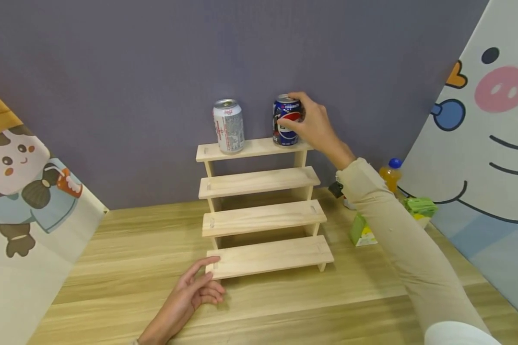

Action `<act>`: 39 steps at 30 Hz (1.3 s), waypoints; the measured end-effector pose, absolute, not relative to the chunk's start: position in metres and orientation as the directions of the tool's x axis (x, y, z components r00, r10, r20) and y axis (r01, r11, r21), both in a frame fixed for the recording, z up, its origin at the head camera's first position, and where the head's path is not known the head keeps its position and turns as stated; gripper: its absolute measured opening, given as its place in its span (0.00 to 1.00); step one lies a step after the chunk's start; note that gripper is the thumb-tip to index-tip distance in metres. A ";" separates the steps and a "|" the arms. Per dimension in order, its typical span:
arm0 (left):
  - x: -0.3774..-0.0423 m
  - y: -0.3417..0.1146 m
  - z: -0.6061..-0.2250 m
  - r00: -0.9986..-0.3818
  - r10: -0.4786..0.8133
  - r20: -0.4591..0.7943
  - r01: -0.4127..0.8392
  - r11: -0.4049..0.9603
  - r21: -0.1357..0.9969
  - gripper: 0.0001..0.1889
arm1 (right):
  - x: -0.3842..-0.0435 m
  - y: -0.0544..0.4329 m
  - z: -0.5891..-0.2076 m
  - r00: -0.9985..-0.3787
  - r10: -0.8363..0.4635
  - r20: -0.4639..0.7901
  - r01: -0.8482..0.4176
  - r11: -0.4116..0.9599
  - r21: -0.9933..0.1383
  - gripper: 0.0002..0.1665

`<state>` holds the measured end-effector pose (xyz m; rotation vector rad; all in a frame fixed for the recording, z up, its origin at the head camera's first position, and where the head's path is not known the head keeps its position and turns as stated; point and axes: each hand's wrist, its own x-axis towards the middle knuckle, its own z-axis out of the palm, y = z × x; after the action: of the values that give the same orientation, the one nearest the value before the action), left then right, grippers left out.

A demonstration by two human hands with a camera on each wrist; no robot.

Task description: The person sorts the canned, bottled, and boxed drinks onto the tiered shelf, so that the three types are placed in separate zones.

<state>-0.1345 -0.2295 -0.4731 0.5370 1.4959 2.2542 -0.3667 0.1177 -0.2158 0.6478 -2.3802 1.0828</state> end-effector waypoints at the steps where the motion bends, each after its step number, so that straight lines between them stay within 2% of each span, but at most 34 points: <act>1: -0.134 -0.230 -0.473 -0.854 0.510 0.101 -0.105 -0.358 0.928 0.24 | -0.367 0.118 -0.216 -0.793 -0.234 0.562 -0.577 0.583 -0.572 0.42; 6: -0.131 -0.232 -0.476 -0.851 0.517 0.095 -0.116 -0.360 0.926 0.24 | -0.366 0.118 -0.221 -0.788 -0.255 0.560 -0.587 0.585 -0.560 0.43; 15: -0.130 -0.228 -0.477 -0.852 0.517 0.085 -0.131 -0.367 0.921 0.24 | -0.361 0.132 -0.239 -0.742 -0.231 0.629 -0.622 0.588 -0.517 0.53; 20: -0.131 -0.227 -0.476 -0.846 0.523 0.097 -0.124 -0.371 0.920 0.23 | -0.353 0.144 -0.240 -0.733 -0.231 0.639 -0.629 0.586 -0.510 0.51; 34: -0.133 -0.229 -0.474 -0.843 0.526 0.111 -0.111 -0.373 0.921 0.24 | -0.319 0.171 -0.237 -0.699 -0.294 0.652 -0.647 0.649 -0.400 0.44; 39: -0.133 -0.229 -0.473 -0.845 0.525 0.103 -0.118 -0.371 0.921 0.24 | -0.305 0.182 -0.237 -0.708 -0.310 0.634 -0.629 0.686 -0.367 0.43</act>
<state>-0.1328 -0.2289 -0.4733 0.5417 1.4651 2.2505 -0.3047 0.1820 -0.2371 0.7207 -2.3600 0.7872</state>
